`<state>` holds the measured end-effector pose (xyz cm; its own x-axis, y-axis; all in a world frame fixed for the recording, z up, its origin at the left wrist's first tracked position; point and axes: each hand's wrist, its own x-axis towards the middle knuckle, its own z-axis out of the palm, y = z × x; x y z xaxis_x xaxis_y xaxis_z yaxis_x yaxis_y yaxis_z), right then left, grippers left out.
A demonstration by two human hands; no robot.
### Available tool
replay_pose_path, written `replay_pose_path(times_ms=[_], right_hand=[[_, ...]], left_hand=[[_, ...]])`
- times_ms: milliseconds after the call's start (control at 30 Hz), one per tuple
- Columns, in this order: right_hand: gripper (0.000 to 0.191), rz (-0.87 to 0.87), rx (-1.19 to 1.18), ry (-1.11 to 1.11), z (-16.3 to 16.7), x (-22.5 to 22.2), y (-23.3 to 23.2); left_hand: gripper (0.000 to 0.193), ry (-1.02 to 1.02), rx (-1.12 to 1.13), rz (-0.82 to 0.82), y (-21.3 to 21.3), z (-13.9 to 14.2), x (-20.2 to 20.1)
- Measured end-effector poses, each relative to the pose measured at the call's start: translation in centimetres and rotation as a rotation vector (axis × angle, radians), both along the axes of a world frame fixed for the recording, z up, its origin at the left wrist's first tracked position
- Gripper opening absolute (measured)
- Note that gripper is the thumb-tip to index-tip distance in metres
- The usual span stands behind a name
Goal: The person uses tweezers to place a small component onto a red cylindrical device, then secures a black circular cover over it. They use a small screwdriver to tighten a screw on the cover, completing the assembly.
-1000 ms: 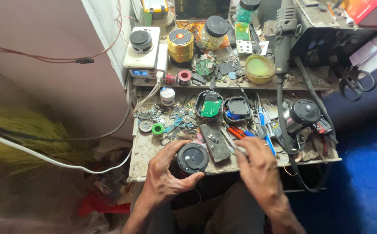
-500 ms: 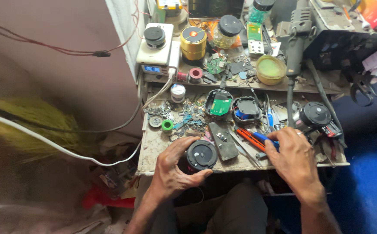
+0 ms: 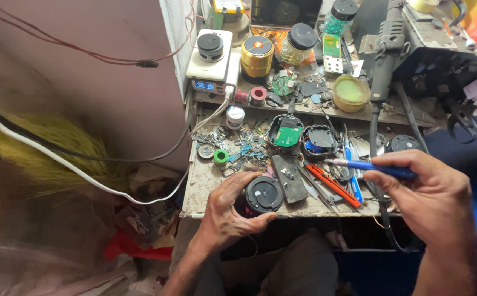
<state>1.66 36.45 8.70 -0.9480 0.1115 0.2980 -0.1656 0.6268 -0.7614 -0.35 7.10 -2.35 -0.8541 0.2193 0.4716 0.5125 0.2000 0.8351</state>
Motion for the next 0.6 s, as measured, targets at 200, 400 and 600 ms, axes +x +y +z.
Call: replay_pose_path(times_ms=[200, 400, 600], right_hand=[[0.021, 0.332, 0.248, 0.115, 3.6, 0.6, -4.5], [0.016, 0.547, 0.423, 0.110, 4.2, -0.5, -8.1], [0.017, 0.665, 0.426, 0.071, 3.8, -1.5, -9.3]], left_hand=[[0.068, 0.002, 0.016, -0.009, -0.1, 0.0, 0.0], [0.069, 0.003, 0.018, -0.019, -0.2, -0.1, 0.0], [0.069, 0.024, 0.020, -0.016, -0.1, -0.3, 0.0]])
